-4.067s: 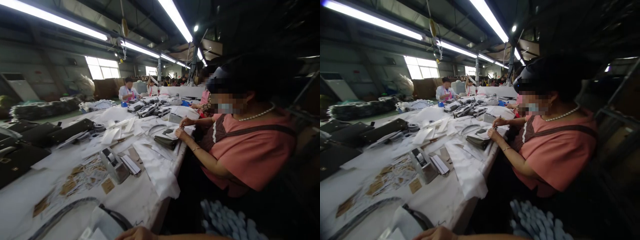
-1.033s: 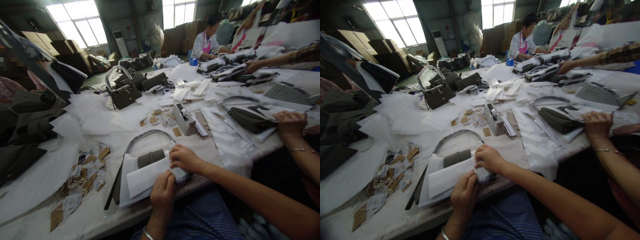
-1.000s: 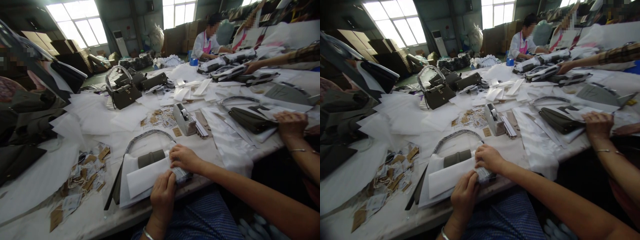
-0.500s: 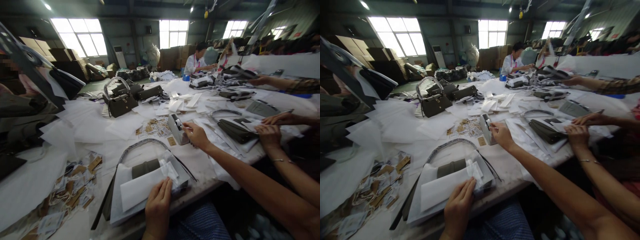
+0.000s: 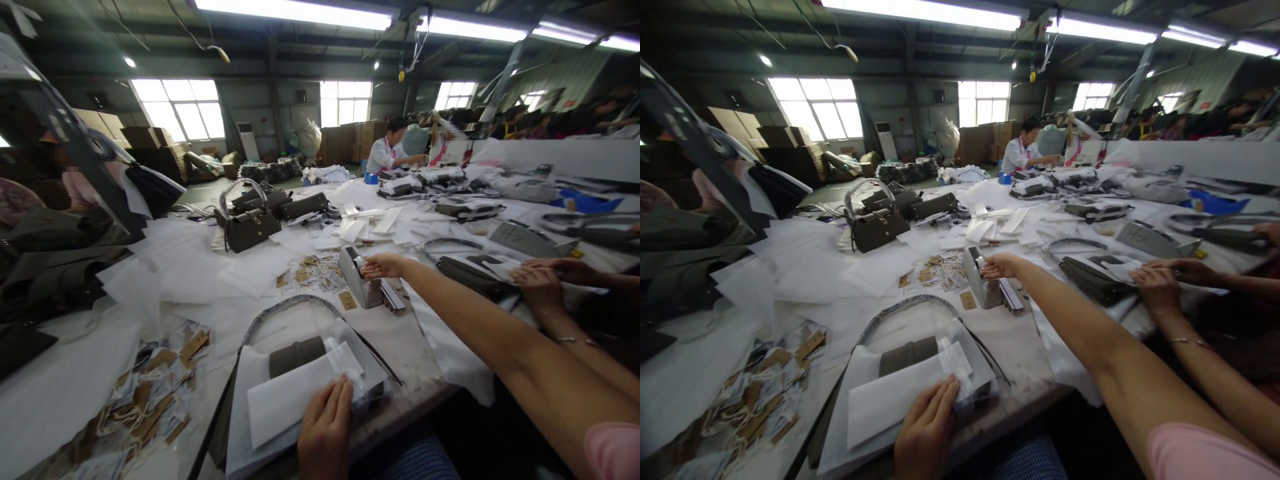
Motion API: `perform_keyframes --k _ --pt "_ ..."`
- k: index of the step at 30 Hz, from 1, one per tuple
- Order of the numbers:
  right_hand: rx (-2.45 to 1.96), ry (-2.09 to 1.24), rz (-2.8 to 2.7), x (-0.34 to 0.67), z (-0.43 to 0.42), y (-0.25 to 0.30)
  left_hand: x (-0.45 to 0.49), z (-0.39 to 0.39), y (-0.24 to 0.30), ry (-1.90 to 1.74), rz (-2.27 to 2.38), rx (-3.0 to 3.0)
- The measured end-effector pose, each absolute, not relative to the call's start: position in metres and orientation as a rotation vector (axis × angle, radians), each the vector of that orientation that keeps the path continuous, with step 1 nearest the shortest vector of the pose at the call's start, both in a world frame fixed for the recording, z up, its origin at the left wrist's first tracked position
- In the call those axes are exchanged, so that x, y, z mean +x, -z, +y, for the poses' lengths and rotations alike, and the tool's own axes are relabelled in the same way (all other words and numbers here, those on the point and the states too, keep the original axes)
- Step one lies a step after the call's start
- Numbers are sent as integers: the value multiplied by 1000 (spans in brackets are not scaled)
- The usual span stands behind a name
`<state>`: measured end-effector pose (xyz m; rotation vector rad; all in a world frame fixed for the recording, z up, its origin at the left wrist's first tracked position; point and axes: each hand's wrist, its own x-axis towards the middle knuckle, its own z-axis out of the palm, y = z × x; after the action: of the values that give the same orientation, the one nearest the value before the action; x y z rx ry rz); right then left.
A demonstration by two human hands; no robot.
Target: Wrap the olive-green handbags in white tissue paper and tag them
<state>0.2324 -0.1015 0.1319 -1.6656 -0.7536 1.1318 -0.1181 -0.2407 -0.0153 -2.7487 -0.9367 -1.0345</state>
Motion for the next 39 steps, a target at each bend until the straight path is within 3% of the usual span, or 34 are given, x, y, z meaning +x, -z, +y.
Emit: perform_keyframes --k 6,11,22,29,34,39 --pt "-1635 -1023 -722 218 -161 -137 -116 -243 11 1098 -937 -2719" --pt "-1641 -854 -695 197 -210 -95 -119 -243 17 1018 -929 -2769" --pt "-1724 -543 -797 200 -197 -25 -113 -246 11 1173 -975 -2714" --pt "-1809 -320 -1331 206 -241 -65 -112 -247 -3 1158 -962 -2720" --pt "-1493 -32 -2364 185 -260 -119 -114 -249 -10 1162 -991 -2762" --pt "-1146 -545 -2655 133 -251 -157 -113 -252 -12 1176 -1016 -2783"
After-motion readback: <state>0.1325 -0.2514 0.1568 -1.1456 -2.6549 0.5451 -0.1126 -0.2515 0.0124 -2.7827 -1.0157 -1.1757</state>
